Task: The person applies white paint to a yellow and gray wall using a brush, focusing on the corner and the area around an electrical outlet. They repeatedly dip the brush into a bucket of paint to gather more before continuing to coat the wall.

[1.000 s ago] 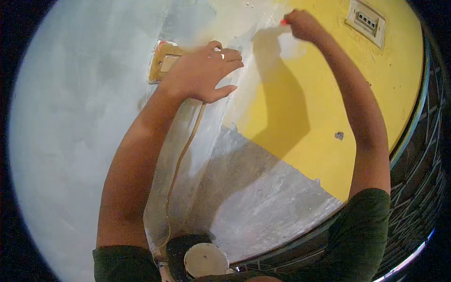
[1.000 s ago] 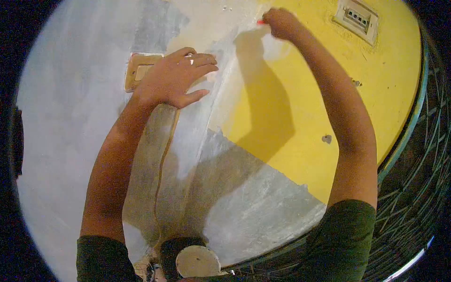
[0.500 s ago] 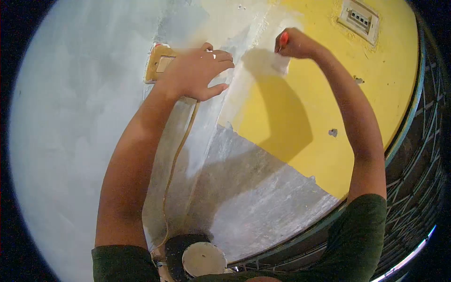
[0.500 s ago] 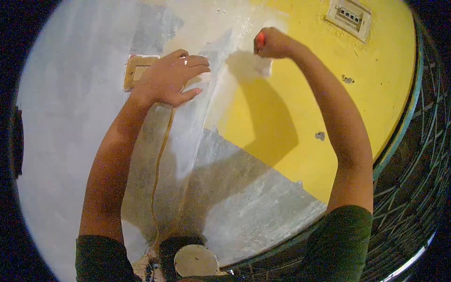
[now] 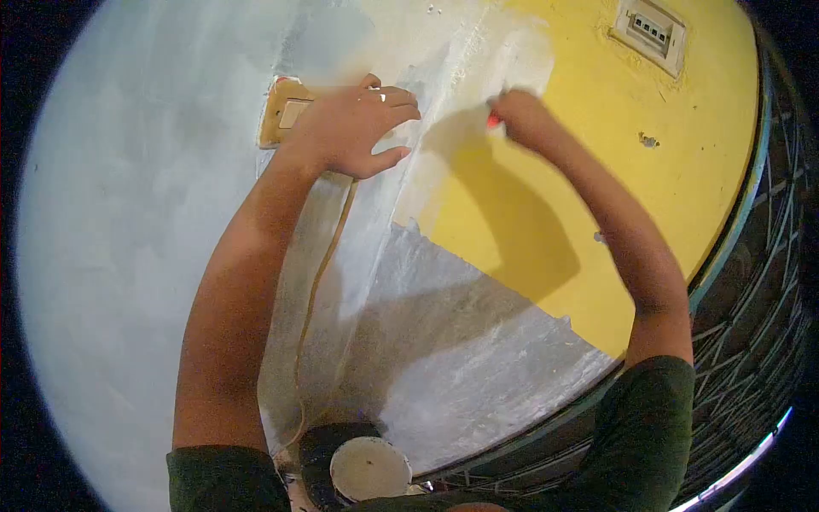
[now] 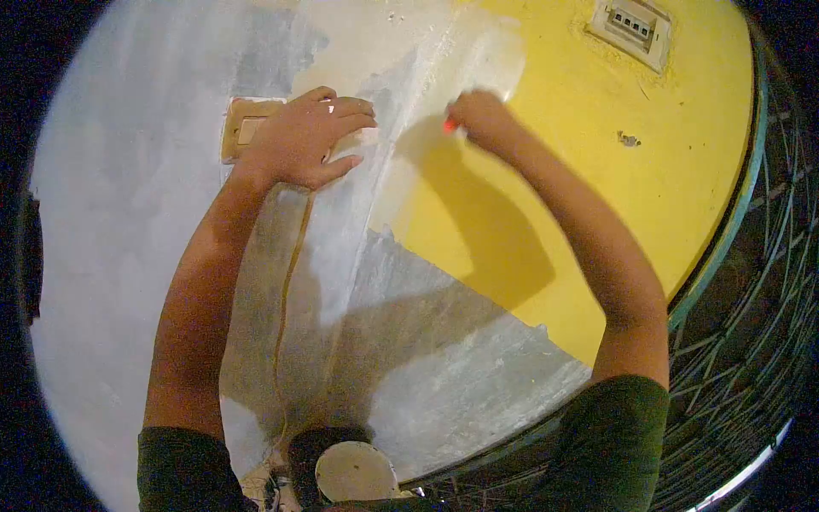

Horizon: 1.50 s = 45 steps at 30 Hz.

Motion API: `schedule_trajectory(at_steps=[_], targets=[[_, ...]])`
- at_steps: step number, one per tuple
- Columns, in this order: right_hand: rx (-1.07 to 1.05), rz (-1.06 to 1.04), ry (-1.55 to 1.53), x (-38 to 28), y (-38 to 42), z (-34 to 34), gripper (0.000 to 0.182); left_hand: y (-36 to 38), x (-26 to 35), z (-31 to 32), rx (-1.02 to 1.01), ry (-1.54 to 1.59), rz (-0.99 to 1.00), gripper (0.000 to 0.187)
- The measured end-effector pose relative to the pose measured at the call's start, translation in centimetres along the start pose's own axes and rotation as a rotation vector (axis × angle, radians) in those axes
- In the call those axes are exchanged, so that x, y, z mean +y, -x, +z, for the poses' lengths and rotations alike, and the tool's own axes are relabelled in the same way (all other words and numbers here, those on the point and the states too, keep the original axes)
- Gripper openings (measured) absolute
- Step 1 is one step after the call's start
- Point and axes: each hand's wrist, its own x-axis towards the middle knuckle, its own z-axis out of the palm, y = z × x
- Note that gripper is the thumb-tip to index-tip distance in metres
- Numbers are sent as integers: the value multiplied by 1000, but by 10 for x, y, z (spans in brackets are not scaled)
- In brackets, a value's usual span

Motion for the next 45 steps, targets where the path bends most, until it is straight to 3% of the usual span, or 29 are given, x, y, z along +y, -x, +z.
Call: schedule_trajectory(at_steps=[3,5,6,8,12,14,15,17,20,22,23,25,27,30,34,37,39,41,43,44,45], targets=[[-213,-65,-93,-65,26,15,19,0,1,1,71,-14,40,40],[-267,-41,-189,-84,29,9,17,1,-1,2,-17,5,-14,44],[-267,-39,-191,-77,26,10,17,1,0,1,-19,6,-12,44],[-173,65,-564,-40,7,13,15,0,1,-1,-16,10,-10,43],[-99,337,-478,41,-36,-26,19,-1,2,-4,-43,24,-16,43],[31,356,-320,73,-58,-38,17,0,3,-5,-19,29,-4,43],[174,264,-237,88,-66,-41,17,0,2,-4,-24,25,-8,43],[273,393,-116,97,-85,-59,18,-1,1,-1,-33,19,-7,42],[257,393,91,86,-100,-83,9,1,-1,3,4,13,1,41],[230,266,191,92,-101,-66,7,1,0,2,7,14,-6,41],[172,180,180,88,-95,-48,17,1,1,1,10,17,-8,41],[167,56,207,67,-76,-19,18,1,-1,0,1,13,-10,41],[-35,79,217,30,-65,-10,16,0,-1,2,-9,12,-7,42],[-170,34,-106,-27,-48,-2,16,0,1,2,13,10,0,42],[-310,82,-467,-23,-56,11,18,0,4,-3,16,3,-31,42],[-96,154,-521,29,-70,2,20,0,2,-2,12,19,-26,43],[-129,418,-587,57,-84,-17,12,0,2,-2,-1,28,-38,43],[38,423,-457,87,-105,-23,14,0,0,-1,37,42,5,43],[109,424,-133,96,-126,-38,17,1,1,-3,43,40,-1,43],[154,366,-124,109,-135,-37,17,1,2,-4,44,48,6,43],[173,506,-186,90,-138,-57,6,1,1,-4,41,43,-2,43]])
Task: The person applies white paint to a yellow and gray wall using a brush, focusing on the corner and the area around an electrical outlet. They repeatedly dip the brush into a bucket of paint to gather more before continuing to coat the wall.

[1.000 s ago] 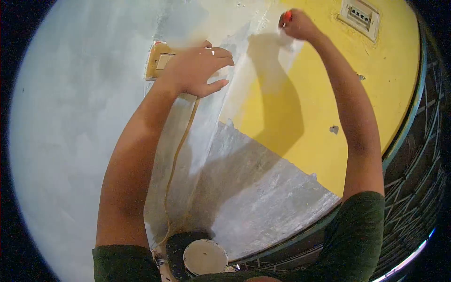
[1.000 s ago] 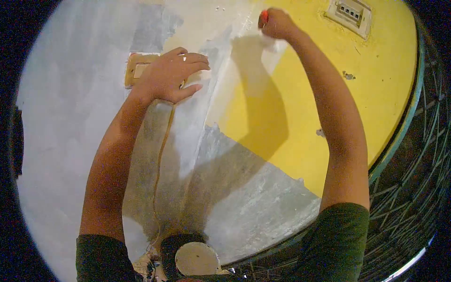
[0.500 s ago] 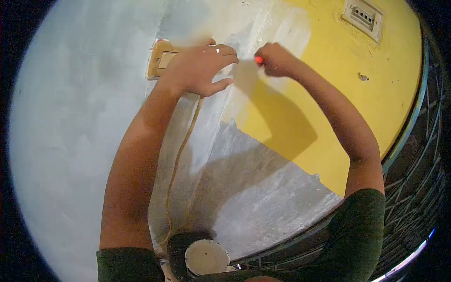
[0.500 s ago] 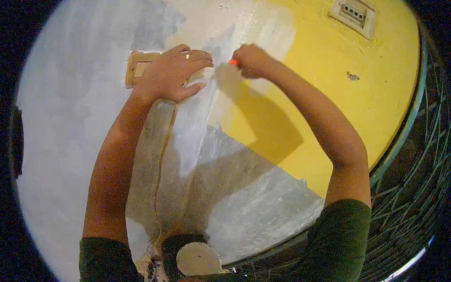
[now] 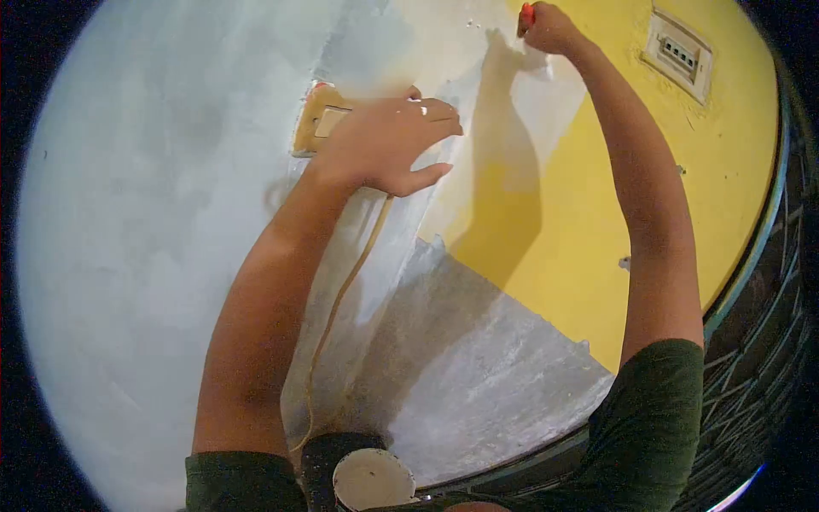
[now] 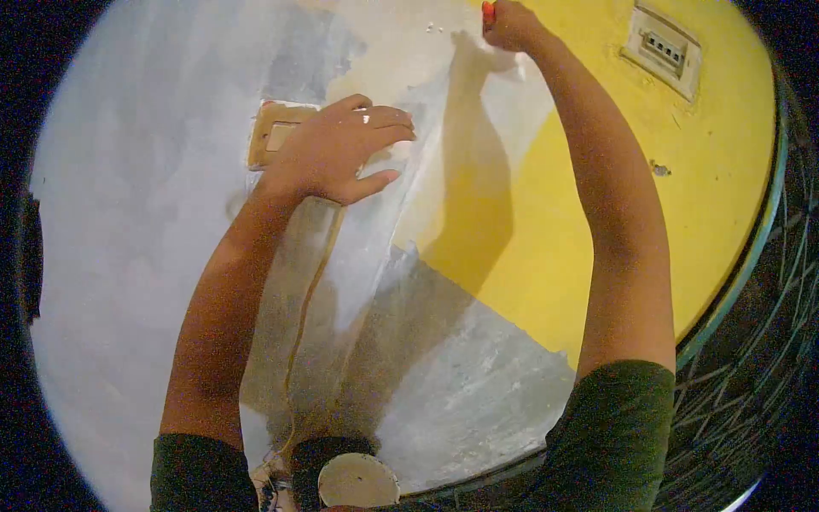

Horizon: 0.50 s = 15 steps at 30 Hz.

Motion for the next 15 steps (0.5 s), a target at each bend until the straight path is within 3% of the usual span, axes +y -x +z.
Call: schedule_trajectory(at_steps=[2,6,8,10,15], targets=[[85,-36,200,-3,-22,-3,6,1,-1,1,19,-14,25,43],[154,-120,224,-23,-7,0,6,3,-7,11,66,-32,30,43],[235,-458,249,7,3,44,19,2,-6,10,48,-30,24,43],[106,-557,319,1,34,61,22,1,-3,6,43,-25,8,43],[-141,-593,126,-39,113,89,22,0,-1,6,67,-26,21,42]])
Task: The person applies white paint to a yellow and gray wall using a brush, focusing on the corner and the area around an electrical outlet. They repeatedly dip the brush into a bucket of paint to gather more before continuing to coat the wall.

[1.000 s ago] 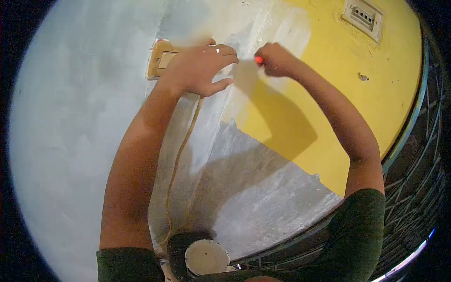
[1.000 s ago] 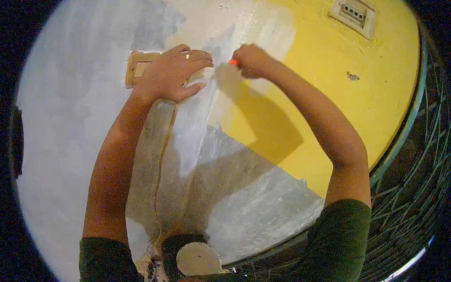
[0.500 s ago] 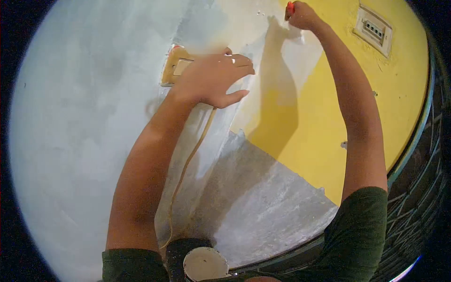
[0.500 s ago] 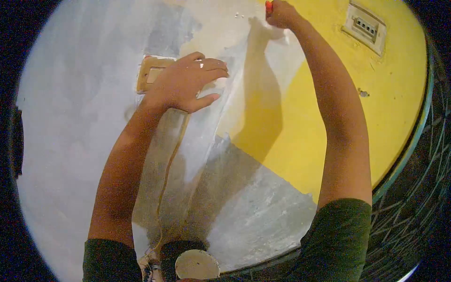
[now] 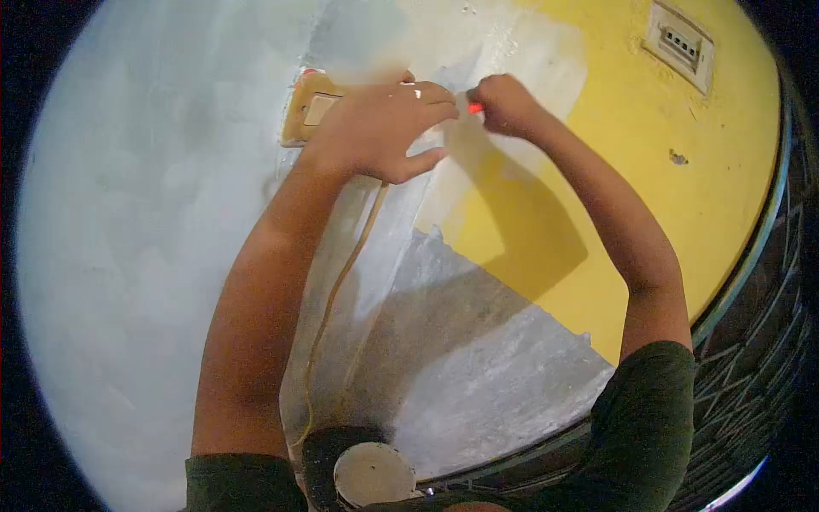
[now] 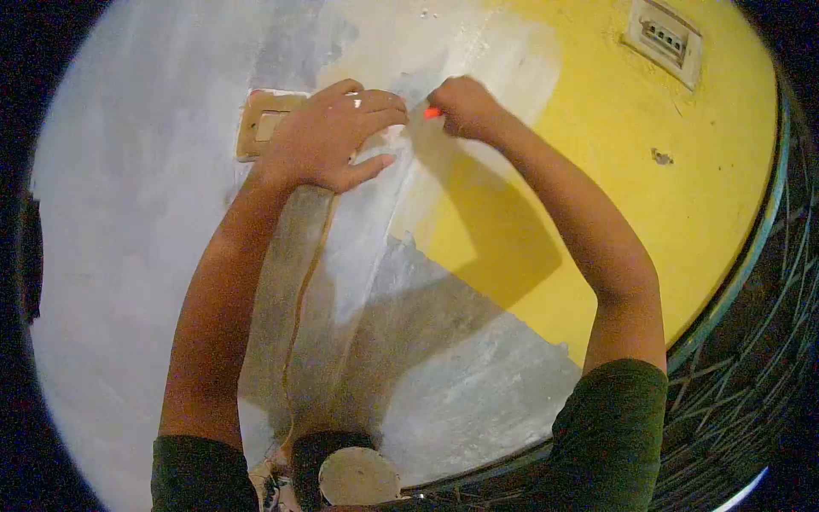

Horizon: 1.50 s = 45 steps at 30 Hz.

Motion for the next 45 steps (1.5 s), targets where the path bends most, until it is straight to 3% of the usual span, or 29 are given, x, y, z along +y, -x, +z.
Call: schedule_trajectory(at_steps=[3,7,10,11,12,13,16,18,19,21,23,26,28,29,31,35,38,40,44,45], targets=[[-94,47,-94,-24,10,-15,17,-2,4,-5,-49,25,-25,42],[-118,277,-523,33,-4,-39,18,-3,2,-3,-68,6,-40,41],[40,408,-293,96,-4,-65,24,-2,2,-1,-67,-14,-53,41],[120,549,-164,100,-9,-79,17,-2,2,0,-60,-18,-61,40],[186,449,-61,109,-9,-90,16,-3,3,-2,-59,-20,-63,40],[195,613,-100,102,-12,-109,9,-3,3,-3,-71,-18,-76,40],[261,581,25,93,-11,-131,11,-3,4,-1,-80,-28,-77,39],[154,472,103,88,-6,-128,12,-3,2,1,-67,-44,-66,39],[74,353,98,88,0,-109,15,-3,2,1,-65,-42,-66,39],[170,166,133,70,18,-68,15,-3,2,2,-67,-32,-63,38],[-84,207,24,23,28,-53,21,-3,1,1,-74,-43,-56,38],[-146,150,-113,-16,37,-37,18,-3,4,-1,-83,-49,-76,38],[-196,210,-494,-20,36,-30,11,-4,5,-2,-95,-48,-76,37],[-192,207,-496,-13,32,-29,11,-4,4,-2,-102,-45,-79,37],[-43,338,-393,26,15,-28,14,-3,2,0,-93,-39,-74,37],[52,461,-190,90,-4,-67,17,-4,6,-3,-101,-6,-103,36],[227,510,-93,96,-12,-106,15,-4,6,-3,-77,-19,-105,35],[322,511,186,85,-10,-124,12,-3,4,-1,-59,-24,-83,35],[67,318,213,72,20,-89,20,-3,7,-3,-54,-25,-91,35],[98,257,154,65,32,-66,21,-3,6,-1,-52,-15,-89,35]])
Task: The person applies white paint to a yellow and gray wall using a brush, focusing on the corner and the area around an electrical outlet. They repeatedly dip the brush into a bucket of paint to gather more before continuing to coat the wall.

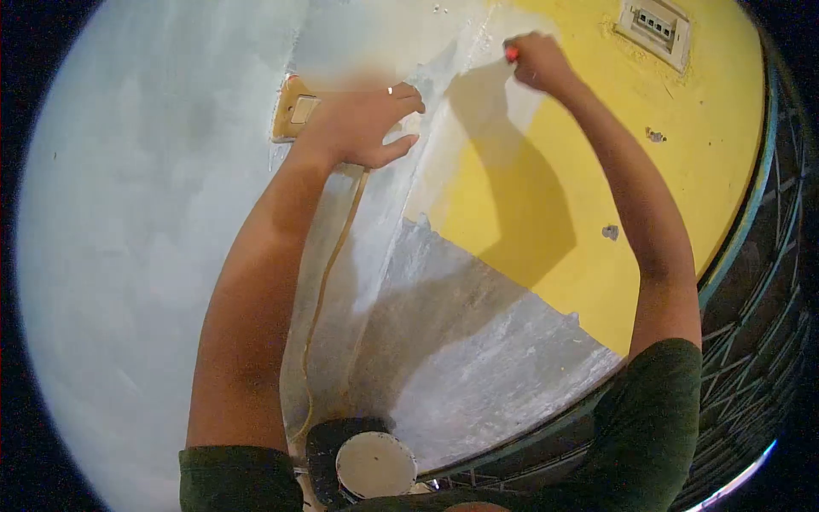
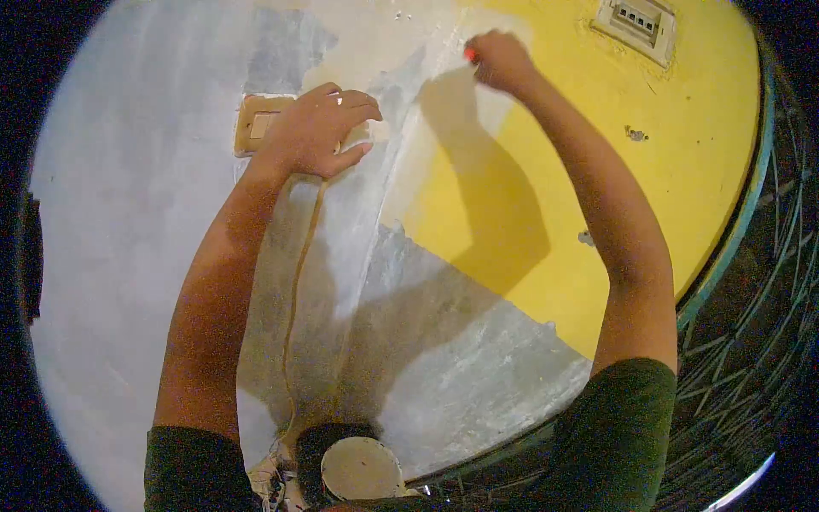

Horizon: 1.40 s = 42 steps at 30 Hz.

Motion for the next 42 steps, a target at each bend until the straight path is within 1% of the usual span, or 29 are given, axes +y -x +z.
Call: schedule_trajectory(at_steps=[2,3,4,6,7,9,10,11,12,13,14,15,16,17,19,21,22,24,26,28,29,30,31,32,34,36,38,40,42], targets=[[-97,-11,-86,-39,30,11,23,-1,-4,2,7,-28,28,35],[-128,-65,-162,-55,44,13,22,-1,-5,3,10,-25,30,35],[-228,-79,-226,-71,51,10,18,-1,-5,3,12,-24,25,35],[-306,2,-547,-85,56,16,13,-1,-3,3,13,-23,24,35],[-305,2,-546,-83,53,16,13,-1,-2,2,9,-17,21,35],[-248,54,-640,-73,31,15,12,-1,-2,-2,8,-21,15,35],[-243,122,-602,-60,15,17,13,-1,1,-3,-12,-2,-3,35],[-218,163,-482,-43,3,16,16,-1,1,-5,-34,15,-19,35],[-111,263,-493,-14,-16,37,19,-1,0,-5,-36,2,-19,35],[-39,212,-415,-2,-22,18,21,-1,-2,-2,-3,12,10,35],[-5,264,-385,15,-37,14,22,0,-3,0,28,24,37,35],[91,304,-212,22,-49,1,19,0,-1,-2,24,18,35,35],[197,325,-131,22,-54,-16,15,0,1,-6,8,22,21,36],[247,273,-146,18,-57,-32,11,0,2,-7,-8,27,4,36],[298,223,-166,17,-62,-31,12,-1,-3,-2,-1,2,24,36],[176,97,-76,19,-62,-16,17,-1,-5,2,7,-15,44,37],[49,16,-9,15,-60,-2,16,-1,-5,2,3,-13,41,37],[30,-126,32,-9,-43,27,17,0,-6,4,-1,-2,37,37],[-37,-212,-36,-40,-28,44,18,0,-10,8,116,-52,116,38],[-220,-188,-195,-75,-19,35,18,0,-9,7,104,-46,102,38],[-220,-186,-192,-83,-20,36,18,0,-8,6,87,-46,93,38],[-242,-129,-342,-88,-20,42,14,-1,-8,5,88,-47,95,38],[-261,-73,-493,-91,-22,47,14,-1,-7,4,74,-49,88,38],[-256,-77,-491,-86,-27,47,14,0,-6,3,61,-50,79,37],[-286,147,-672,-57,-50,51,16,1,-4,1,52,-31,61,36],[-92,298,-354,-18,-76,64,18,1,-3,0,38,-12,45,35],[26,393,-295,11,-91,49,18,1,-4,0,44,-20,51,35],[193,295,-251,19,-91,17,17,1,-4,1,51,-29,55,35],[316,302,-252,19,-96,-4,12,1,-4,0,51,-35,57,34]])
